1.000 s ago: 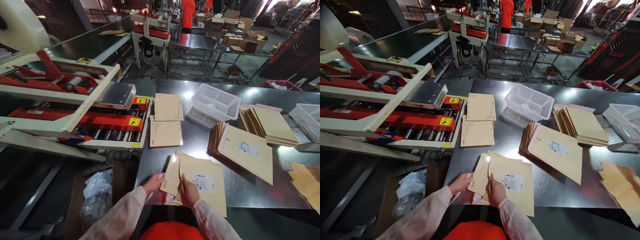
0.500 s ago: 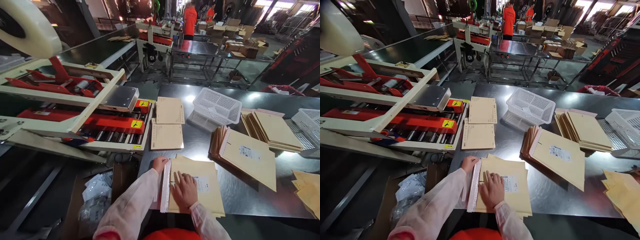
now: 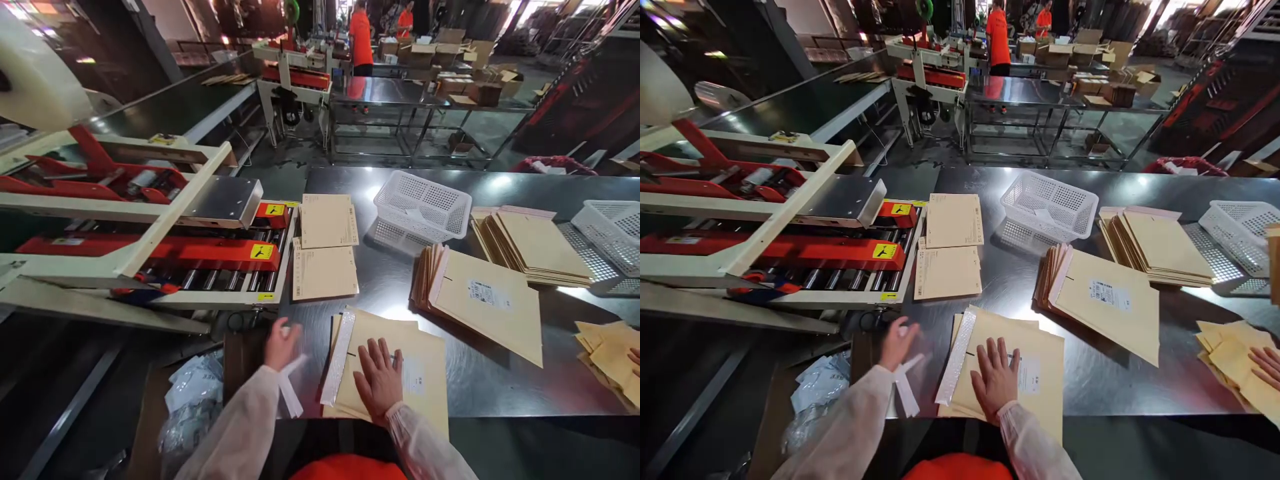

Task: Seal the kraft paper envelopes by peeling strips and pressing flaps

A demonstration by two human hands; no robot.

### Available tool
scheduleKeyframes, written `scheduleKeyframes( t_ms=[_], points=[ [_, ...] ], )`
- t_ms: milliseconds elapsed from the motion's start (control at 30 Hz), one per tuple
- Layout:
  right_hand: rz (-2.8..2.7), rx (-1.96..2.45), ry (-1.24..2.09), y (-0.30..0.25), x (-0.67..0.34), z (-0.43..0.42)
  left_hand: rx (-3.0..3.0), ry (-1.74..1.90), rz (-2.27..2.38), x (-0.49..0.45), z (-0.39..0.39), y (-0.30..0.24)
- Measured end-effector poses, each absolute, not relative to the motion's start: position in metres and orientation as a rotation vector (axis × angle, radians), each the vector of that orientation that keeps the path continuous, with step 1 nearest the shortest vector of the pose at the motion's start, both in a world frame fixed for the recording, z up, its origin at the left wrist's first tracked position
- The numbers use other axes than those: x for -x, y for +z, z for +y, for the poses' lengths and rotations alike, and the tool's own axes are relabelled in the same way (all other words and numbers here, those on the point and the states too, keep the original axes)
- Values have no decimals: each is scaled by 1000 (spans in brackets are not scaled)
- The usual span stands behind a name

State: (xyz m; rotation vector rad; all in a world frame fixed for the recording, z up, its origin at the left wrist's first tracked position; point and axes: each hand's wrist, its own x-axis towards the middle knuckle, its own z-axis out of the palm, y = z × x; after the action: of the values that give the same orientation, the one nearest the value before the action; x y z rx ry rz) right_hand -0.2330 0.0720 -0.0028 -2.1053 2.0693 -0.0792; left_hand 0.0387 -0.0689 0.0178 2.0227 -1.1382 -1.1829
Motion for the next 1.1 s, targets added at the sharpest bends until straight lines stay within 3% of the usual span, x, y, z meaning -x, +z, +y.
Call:
scheduleKeyframes(
  t_ms=[67,167,267,433,567,733,867,1000,1100],
  points=[
    [2032,2112,-71,-4,231,68,-1945,-1347,-1671,13,-46,17],
    [2016,2079,-69,-6,230,64,-1778,-1345,-2066,73,-20,22],
    [2013,2040,-91,-7,232,66,-1695,-1229,-2276,103,-24,25],
    [2033,2091,-145,-17,235,74,-1730,-856,-2548,153,-99,11],
    [2107,2076,-160,-29,233,74,-1576,-782,-2641,173,-118,-4],
    [2146,2033,-160,-37,234,69,-1319,-738,-2762,113,0,-23],
    [2152,1980,-216,-37,228,71,-894,-349,-2644,55,83,-35],
    [2147,1928,-407,-21,253,44,-1334,-427,-2552,34,4,-10],
    [2269,1708,-561,11,321,-14,-2236,-402,-1889,28,-121,30]
  ],
)
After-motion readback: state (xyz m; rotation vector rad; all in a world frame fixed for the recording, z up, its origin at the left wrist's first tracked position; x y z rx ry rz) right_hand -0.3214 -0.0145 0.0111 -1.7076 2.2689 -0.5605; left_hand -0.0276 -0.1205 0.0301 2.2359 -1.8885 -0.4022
